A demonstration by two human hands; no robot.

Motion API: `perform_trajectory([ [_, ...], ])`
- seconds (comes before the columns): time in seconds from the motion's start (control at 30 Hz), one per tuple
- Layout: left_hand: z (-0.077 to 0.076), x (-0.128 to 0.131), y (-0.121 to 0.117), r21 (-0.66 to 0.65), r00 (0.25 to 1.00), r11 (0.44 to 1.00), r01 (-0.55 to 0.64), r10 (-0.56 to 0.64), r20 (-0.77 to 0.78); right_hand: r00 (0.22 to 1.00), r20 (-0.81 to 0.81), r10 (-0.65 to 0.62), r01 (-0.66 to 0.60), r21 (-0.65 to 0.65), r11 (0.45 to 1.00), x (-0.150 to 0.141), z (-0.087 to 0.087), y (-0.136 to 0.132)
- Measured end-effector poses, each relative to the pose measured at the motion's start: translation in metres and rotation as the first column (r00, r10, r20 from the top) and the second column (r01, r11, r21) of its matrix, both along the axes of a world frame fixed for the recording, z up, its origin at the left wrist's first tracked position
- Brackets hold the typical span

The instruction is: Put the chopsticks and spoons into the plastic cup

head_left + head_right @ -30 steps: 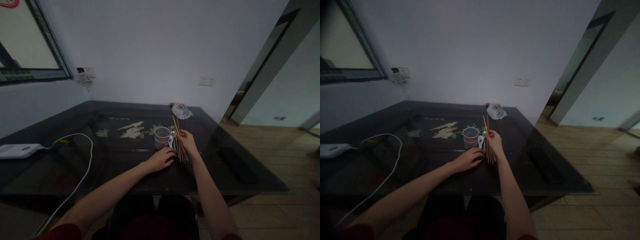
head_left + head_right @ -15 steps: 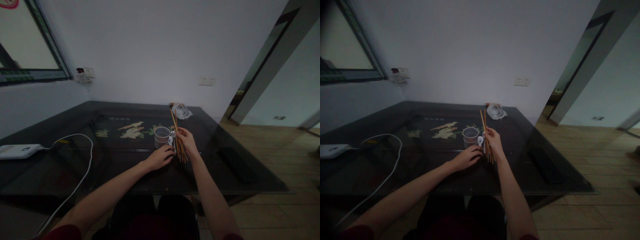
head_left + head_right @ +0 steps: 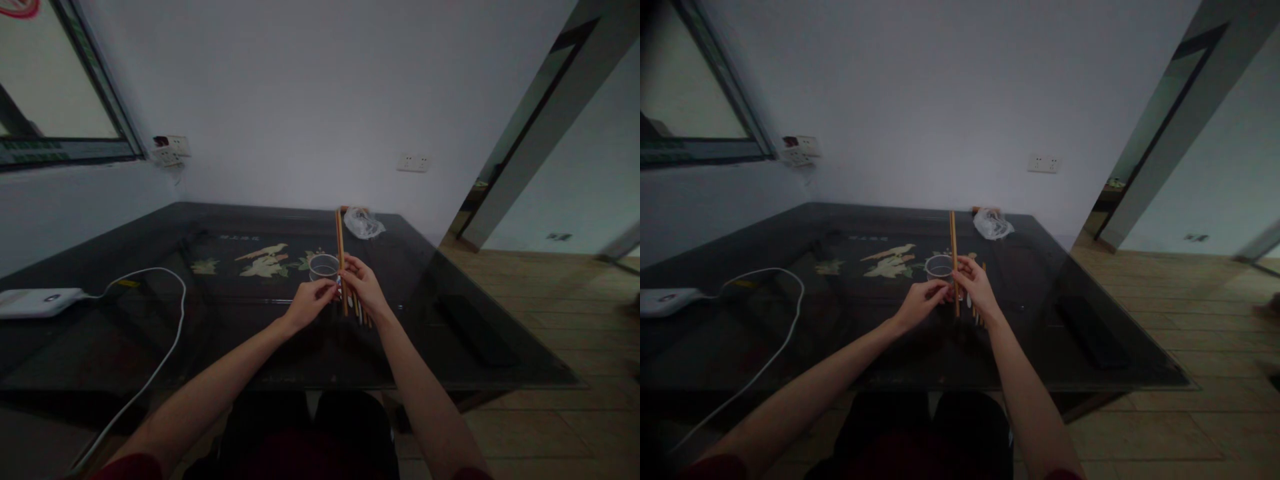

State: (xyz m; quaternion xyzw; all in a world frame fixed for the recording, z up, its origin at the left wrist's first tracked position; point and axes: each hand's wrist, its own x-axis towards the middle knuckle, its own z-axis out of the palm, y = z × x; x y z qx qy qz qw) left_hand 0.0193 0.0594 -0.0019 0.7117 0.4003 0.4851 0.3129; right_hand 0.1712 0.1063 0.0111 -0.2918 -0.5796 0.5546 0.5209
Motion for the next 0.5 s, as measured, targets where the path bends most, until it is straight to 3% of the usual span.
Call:
perform_trajectory([
  [0.33,0.0008,0.0007,0.0002,-0.035,0.999,0.999,-0.019,0.02,0.044,0.997,0.074,0.01,-0.021,0.147,0.989,0.0009,0.0065,-0.0059],
  [0.5,0.0005,-0.0001,0.0012,0.011,0.998,1.0,-0.02,0.021,-0.059,0.994,0.107,0.029,-0.047,0.171,0.984,0.0006,0.0088,-0.0077],
])
